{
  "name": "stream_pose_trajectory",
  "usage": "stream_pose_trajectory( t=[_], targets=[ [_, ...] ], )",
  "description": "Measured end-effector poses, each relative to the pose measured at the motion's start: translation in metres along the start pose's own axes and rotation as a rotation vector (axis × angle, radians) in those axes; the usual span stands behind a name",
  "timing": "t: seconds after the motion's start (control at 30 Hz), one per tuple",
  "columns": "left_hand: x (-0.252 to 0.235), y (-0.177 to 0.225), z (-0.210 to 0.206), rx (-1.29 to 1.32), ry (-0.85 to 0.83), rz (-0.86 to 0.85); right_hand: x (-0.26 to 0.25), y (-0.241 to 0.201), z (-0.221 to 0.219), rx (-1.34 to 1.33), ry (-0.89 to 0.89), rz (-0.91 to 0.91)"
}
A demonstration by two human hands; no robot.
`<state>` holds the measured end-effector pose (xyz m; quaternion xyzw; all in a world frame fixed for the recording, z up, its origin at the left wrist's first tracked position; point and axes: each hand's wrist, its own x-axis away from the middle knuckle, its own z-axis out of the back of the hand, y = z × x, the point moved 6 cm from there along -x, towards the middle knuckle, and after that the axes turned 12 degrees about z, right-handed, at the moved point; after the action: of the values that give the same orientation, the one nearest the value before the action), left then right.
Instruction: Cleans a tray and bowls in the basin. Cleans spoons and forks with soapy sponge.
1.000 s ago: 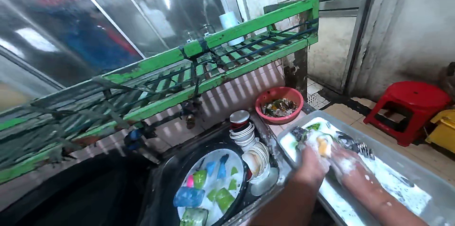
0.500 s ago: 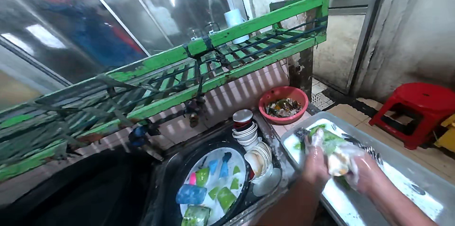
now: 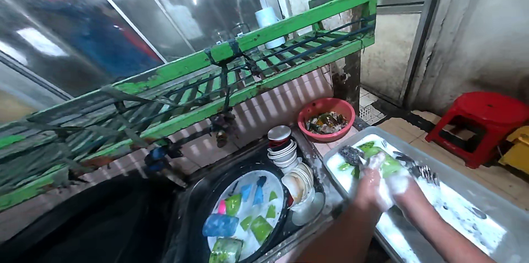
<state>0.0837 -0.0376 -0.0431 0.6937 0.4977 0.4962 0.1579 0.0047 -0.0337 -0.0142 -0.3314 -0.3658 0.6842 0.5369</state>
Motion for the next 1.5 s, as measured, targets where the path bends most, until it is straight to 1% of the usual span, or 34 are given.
stream_pose_trajectory(
  t=[0.07,0.1,0.13,0.17,0.2,0.23,0.27,0.33,0.37,0.43,0.47,0.5,0.53,0.57,0.6,0.63,0.67,0.7,0.77,0.8,0.83,0.87,0.93,0.97,1.0,1.03,1.1,1.17,1.23,1.27,1.3,1.37,1.43,1.5],
  targets=[
    [0.002,0.004,0.000,-0.089,0.071,-0.026,0.005,0.002,-0.005,0.477,-0.105,0.303],
    [-0.001,0.006,0.002,-0.081,0.109,-0.042,0.009,0.004,-0.005,0.623,-0.086,0.494],
    [-0.005,0.008,0.006,-0.066,0.146,-0.058,0.014,0.003,-0.003,0.663,-0.085,0.640],
    [-0.009,0.012,0.011,-0.068,0.171,-0.071,0.018,0.003,0.002,0.630,-0.146,0.689],
    [-0.010,0.019,0.017,-0.092,0.193,-0.091,0.021,0.006,0.009,0.562,-0.222,0.653],
    [-0.010,0.027,0.022,-0.150,0.208,-0.114,0.021,0.009,0.019,0.465,-0.246,0.575],
    [-0.010,0.034,0.025,-0.256,0.215,-0.135,0.021,0.011,0.031,0.345,-0.181,0.497],
    [-0.001,0.037,0.021,-0.602,0.196,-0.206,0.021,0.011,0.052,0.168,0.050,0.375],
    [0.007,0.029,0.011,-0.755,0.137,-0.279,0.021,0.006,0.056,0.153,0.115,0.386],
    [0.026,0.005,-0.012,-1.012,0.053,-0.418,0.013,0.000,0.051,0.258,0.171,0.501],
    [0.033,-0.003,-0.022,-1.155,0.042,-0.438,0.007,-0.001,0.052,0.298,0.178,0.486],
    [0.037,-0.004,-0.030,-1.292,0.046,-0.431,-0.001,-0.001,0.057,0.282,0.149,0.411],
    [0.038,-0.002,-0.033,-1.383,0.062,-0.421,-0.009,0.004,0.060,0.209,0.107,0.284],
    [0.039,0.002,-0.034,-1.448,0.081,-0.423,-0.015,0.011,0.061,0.125,0.081,0.179],
    [0.038,0.006,-0.034,-1.492,0.107,-0.438,-0.017,0.014,0.059,0.074,0.074,0.129],
    [0.037,0.011,-0.029,-1.501,0.132,-0.466,-0.014,0.009,0.054,0.093,0.078,0.135],
    [0.034,0.016,-0.023,-1.447,0.153,-0.495,-0.009,-0.004,0.047,0.170,0.091,0.213],
    [0.032,0.023,-0.015,-1.371,0.170,-0.466,0.000,-0.017,0.039,0.250,0.117,0.338],
    [0.030,0.039,0.001,-1.278,0.202,-0.311,0.018,-0.035,0.026,0.345,0.127,0.581],
    [0.029,0.047,0.010,-1.251,0.210,-0.312,0.024,-0.038,0.024,0.352,0.099,0.647],
    [0.030,0.056,0.019,-1.230,0.204,-0.359,0.028,-0.036,0.026,0.357,0.048,0.658],
    [0.033,0.064,0.031,-1.196,0.206,-0.413,0.029,-0.027,0.034,0.379,-0.032,0.592],
    [0.043,0.084,0.070,-1.161,0.264,-0.485,0.023,0.009,0.053,0.501,-0.224,0.313],
    [0.049,0.095,0.095,-1.200,0.323,-0.479,0.020,0.028,0.061,0.579,-0.311,0.188],
    [0.056,0.105,0.126,-1.289,0.415,-0.451,0.019,0.041,0.066,0.650,-0.383,0.098],
    [0.063,0.111,0.160,-1.379,0.519,-0.399,0.019,0.046,0.067,0.686,-0.422,0.075],
    [0.077,0.110,0.236,-1.494,0.698,-0.245,0.017,0.036,0.056,0.668,-0.394,0.174],
    [0.090,0.103,0.299,-1.525,0.812,-0.059,0.011,0.023,0.029,0.564,-0.459,0.155],
    [0.095,0.097,0.336,-1.498,0.878,0.043,0.007,0.021,-0.006,0.561,-0.561,0.093],
    [0.095,0.099,0.340,-1.492,0.897,0.043,0.004,0.023,-0.021,0.614,-0.596,0.080],
    [0.092,0.103,0.334,-1.491,0.904,0.013,0.000,0.026,-0.033,0.677,-0.610,0.083],
    [0.080,0.115,0.296,-1.454,0.839,-0.170,-0.009,0.035,-0.050,0.777,-0.578,0.120],
    [0.068,0.122,0.237,-1.321,0.693,-0.408,-0.016,0.037,-0.056,0.799,-0.542,0.150],
    [0.056,0.117,0.175,-1.133,0.476,-0.493,-0.020,0.034,-0.055,0.747,-0.582,0.096]
  ],
)
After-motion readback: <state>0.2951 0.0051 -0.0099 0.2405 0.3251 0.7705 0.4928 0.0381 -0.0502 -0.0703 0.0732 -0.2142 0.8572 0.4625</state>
